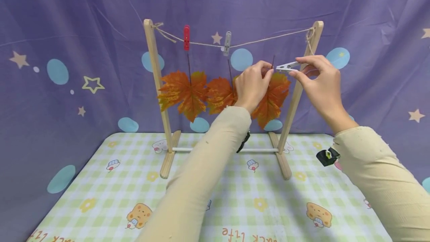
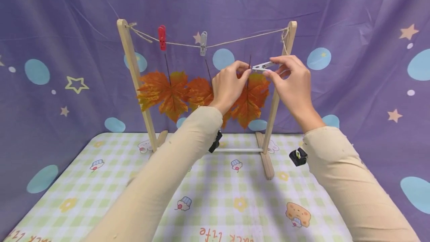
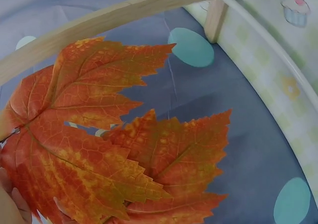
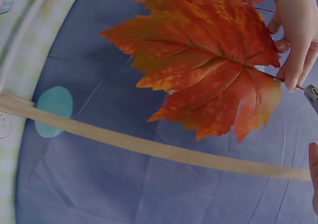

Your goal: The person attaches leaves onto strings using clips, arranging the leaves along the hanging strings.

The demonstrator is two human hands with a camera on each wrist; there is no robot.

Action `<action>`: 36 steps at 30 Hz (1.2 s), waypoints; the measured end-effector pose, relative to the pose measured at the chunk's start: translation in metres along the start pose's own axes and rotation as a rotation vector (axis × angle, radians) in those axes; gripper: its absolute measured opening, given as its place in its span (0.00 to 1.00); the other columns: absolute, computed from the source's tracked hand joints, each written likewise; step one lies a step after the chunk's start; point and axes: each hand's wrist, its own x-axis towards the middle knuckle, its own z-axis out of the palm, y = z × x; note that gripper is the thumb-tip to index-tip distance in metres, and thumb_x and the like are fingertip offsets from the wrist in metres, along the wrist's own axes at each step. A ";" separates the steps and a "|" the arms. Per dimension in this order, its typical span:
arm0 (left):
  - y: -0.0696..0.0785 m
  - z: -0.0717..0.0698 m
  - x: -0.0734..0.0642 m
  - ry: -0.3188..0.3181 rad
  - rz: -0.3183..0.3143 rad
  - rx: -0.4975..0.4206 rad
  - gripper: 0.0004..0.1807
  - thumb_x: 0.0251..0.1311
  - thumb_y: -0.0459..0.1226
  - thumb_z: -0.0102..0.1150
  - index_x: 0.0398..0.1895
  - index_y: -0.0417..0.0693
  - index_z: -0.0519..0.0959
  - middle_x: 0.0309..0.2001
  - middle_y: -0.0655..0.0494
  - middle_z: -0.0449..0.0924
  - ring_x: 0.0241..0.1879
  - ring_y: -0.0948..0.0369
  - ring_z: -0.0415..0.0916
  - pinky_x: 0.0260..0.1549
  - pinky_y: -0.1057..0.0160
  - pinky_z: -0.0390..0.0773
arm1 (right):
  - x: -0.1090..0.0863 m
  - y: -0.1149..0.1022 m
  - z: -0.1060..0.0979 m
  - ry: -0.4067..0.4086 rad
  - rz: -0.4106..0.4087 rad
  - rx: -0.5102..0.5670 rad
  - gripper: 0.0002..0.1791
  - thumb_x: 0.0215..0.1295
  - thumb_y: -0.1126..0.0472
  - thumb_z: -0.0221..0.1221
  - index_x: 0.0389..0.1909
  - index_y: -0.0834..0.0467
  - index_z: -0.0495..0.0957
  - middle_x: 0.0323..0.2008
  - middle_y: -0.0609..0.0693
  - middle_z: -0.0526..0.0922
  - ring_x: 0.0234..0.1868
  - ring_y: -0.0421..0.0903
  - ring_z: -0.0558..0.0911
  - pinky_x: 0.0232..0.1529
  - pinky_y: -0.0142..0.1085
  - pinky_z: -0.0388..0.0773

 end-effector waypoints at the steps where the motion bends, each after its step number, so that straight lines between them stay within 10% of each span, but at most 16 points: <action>1: 0.000 0.000 0.001 0.004 -0.002 -0.002 0.12 0.69 0.52 0.57 0.50 0.65 0.84 0.41 0.73 0.85 0.31 0.71 0.77 0.27 0.67 0.70 | 0.004 -0.002 0.001 0.011 -0.012 0.007 0.17 0.58 0.65 0.71 0.49 0.63 0.85 0.41 0.50 0.82 0.35 0.31 0.76 0.42 0.24 0.72; 16: 0.001 -0.004 0.000 -0.004 0.011 0.012 0.13 0.70 0.53 0.54 0.50 0.66 0.83 0.42 0.73 0.84 0.29 0.71 0.75 0.25 0.68 0.69 | 0.059 -0.023 0.006 0.103 -0.147 -0.076 0.12 0.60 0.66 0.69 0.42 0.68 0.85 0.38 0.59 0.84 0.31 0.24 0.71 0.39 0.20 0.68; 36: -0.005 -0.005 -0.001 0.003 0.020 0.023 0.12 0.70 0.52 0.55 0.50 0.64 0.84 0.41 0.72 0.85 0.32 0.69 0.77 0.30 0.67 0.71 | 0.092 -0.032 0.000 -0.058 -0.179 -0.261 0.13 0.63 0.62 0.66 0.44 0.67 0.84 0.39 0.60 0.84 0.35 0.29 0.71 0.43 0.25 0.66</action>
